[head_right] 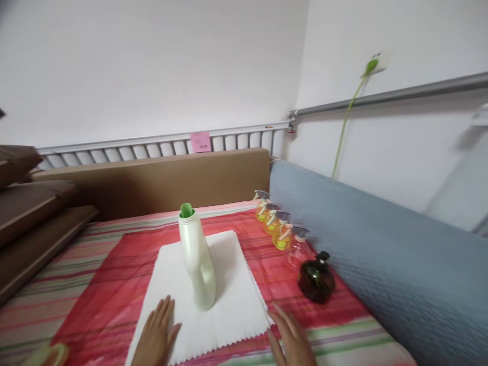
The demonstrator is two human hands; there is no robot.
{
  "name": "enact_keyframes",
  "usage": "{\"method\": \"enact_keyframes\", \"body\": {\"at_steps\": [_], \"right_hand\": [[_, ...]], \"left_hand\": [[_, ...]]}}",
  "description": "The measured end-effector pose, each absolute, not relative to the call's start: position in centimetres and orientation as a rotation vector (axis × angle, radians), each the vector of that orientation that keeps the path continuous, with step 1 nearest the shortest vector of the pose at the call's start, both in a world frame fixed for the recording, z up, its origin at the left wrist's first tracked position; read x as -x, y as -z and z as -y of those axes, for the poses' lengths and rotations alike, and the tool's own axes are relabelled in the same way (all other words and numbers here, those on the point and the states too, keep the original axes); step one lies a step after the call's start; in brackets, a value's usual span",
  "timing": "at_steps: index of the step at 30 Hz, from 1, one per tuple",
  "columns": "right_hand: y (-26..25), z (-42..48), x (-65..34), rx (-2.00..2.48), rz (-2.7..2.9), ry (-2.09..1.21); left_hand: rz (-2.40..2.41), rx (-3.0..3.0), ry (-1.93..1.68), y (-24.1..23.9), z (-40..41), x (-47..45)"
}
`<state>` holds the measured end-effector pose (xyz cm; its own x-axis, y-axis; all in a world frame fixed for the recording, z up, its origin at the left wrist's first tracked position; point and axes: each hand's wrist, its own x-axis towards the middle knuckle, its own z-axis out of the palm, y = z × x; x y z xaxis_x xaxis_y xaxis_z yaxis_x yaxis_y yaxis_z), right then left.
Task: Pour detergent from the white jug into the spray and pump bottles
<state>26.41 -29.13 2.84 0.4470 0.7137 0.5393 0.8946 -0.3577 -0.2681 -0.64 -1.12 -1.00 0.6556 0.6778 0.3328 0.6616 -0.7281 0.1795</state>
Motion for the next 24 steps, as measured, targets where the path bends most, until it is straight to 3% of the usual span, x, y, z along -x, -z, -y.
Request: {"method": "enact_keyframes", "body": {"at_steps": [4, 10, 13, 24], "right_hand": [[-3.3, 22.3, -25.5, 2.144, 1.501, 0.581], [1.9, 19.9, -26.5, 2.145, 1.664, 0.622], [2.5, 20.1, -26.7, 2.198, 1.640, 0.496], [-2.9, 22.8, -24.4, 2.262, 1.329, -0.184]], "left_hand": [[-1.173, -2.898, -0.453, 0.6, 2.1, 1.1], [-1.197, -2.899, -0.395, 0.0, 2.7, 1.0], [-1.208, -2.912, -0.414, 0.2, 2.6, 1.0], [-0.985, -3.037, -0.617, 1.1, 0.8, 1.9]]}}
